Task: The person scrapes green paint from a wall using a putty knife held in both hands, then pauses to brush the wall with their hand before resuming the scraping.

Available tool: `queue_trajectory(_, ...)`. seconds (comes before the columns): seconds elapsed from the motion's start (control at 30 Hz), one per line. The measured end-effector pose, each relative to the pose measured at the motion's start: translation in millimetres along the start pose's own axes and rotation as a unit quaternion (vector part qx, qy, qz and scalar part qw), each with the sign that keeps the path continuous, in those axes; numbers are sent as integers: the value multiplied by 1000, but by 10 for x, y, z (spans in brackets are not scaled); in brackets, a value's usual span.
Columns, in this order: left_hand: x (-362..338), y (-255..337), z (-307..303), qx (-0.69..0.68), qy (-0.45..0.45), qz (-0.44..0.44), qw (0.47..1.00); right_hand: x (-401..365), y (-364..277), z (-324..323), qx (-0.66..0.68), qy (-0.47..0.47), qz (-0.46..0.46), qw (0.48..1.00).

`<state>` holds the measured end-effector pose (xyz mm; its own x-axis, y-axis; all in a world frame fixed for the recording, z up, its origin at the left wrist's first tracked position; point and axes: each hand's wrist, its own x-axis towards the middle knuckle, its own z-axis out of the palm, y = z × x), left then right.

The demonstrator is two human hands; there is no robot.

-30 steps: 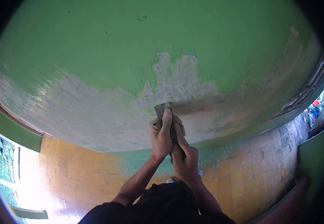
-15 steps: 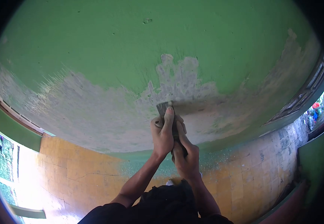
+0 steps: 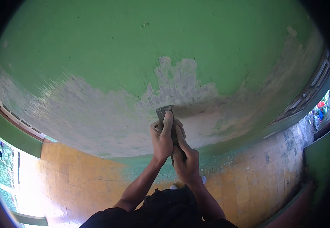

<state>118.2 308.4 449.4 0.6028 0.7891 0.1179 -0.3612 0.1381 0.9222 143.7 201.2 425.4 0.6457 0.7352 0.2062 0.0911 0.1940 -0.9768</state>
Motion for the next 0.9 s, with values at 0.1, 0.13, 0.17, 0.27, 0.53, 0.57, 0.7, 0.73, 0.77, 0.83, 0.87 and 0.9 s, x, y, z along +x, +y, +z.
queue_trajectory(0.1, 24, 46, 43, 6, 1, 4, 1000, 5, -16, -28, -3, -4, 5, 1000)
queue_trajectory(0.13, 24, 61, 49, 6, 2, 2, 1000, -15, 1, -19, -7, -1, 1, 1000)
queue_trajectory(0.17, -19, 60, 31, 7, 6, -4, 1000, -44, 10, -2, -11, 1, -6, 1000)
queue_trajectory(0.27, -24, 22, -6, 4, 3, 8, 1000, 8, -6, 9, -21, 7, -31, 999)
queue_trajectory(0.53, 49, 302, 82, 26, 29, 51, 998, 126, -289, 5, -43, -19, -42, 998)
queue_trajectory(0.57, 31, 245, 59, 36, 42, 45, 997, 126, -255, 21, -46, -15, -41, 998)
queue_trajectory(0.7, 87, 551, 145, 19, 11, 51, 998, 120, -377, 47, -36, -25, -9, 999)
queue_trajectory(0.73, 65, 519, 145, 19, 23, 42, 999, 136, -419, 49, -34, -28, -5, 999)
queue_trajectory(0.77, 42, 472, 136, 21, 33, 34, 999, 128, -407, 54, -39, -30, -8, 999)
queue_trajectory(0.83, 47, 417, 85, 10, 33, 27, 999, 67, -312, 69, -61, -31, -22, 997)
queue_trajectory(0.87, 54, 386, 55, -4, 25, 24, 999, 52, -303, 74, -65, -31, -25, 997)
queue_trajectory(0.9, 28, 357, 22, -18, 19, 12, 1000, 41, -300, 81, -68, -30, -28, 997)
